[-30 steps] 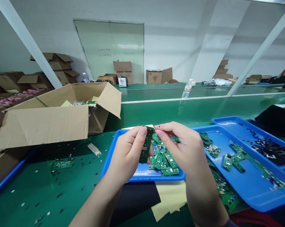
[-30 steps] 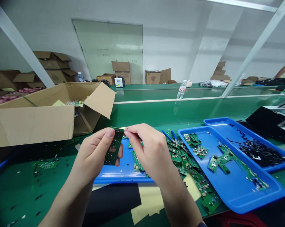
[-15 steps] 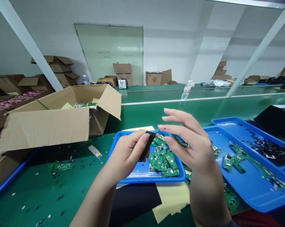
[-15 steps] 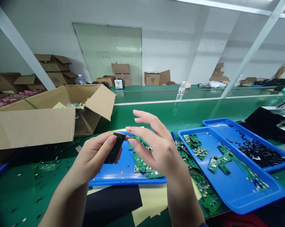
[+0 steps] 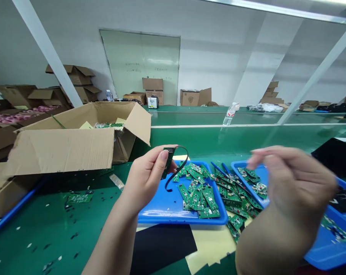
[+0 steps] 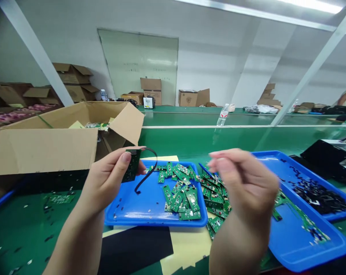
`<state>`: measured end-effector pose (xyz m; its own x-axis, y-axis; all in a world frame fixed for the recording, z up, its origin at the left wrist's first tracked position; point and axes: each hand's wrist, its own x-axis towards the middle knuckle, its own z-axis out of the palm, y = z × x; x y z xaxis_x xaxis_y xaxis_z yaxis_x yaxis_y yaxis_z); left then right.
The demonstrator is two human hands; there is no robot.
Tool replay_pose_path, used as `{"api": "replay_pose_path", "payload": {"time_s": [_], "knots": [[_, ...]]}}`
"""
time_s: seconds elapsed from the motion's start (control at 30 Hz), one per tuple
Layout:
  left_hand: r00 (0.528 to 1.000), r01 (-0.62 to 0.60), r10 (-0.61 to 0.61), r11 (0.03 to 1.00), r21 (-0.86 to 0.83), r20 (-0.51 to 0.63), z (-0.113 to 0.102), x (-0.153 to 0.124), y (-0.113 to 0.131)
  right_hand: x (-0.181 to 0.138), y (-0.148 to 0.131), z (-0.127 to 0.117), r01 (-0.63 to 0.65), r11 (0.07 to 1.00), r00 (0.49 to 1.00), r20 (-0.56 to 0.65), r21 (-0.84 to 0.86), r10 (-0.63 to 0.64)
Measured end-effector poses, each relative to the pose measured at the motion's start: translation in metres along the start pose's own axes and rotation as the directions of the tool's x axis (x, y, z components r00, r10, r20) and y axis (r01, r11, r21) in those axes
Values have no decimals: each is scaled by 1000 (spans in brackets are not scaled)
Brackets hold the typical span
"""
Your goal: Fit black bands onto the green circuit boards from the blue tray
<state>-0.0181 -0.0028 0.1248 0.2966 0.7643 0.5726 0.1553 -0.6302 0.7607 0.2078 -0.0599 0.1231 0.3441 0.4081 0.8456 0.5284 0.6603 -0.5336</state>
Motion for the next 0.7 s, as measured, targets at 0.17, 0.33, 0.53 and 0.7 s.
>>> {"api": "replay_pose_path", "payload": {"time_s": [0.17,0.33,0.53,0.7], "knots": [[977,-182,157,965,187,143,6,-2,-1,-10,-12,34,-159,987,802,581,-17,139],[947,-253,190,938,238,258,7,-2,3,-15,-5,51,-379,915,833,481,140,271],[937,-285,213,924,255,277,9,-2,3,-17,0,51,-396,895,876,379,207,299],[940,-273,203,930,247,276,10,-1,0,-15,-1,50,-313,928,896,388,201,218]]}}
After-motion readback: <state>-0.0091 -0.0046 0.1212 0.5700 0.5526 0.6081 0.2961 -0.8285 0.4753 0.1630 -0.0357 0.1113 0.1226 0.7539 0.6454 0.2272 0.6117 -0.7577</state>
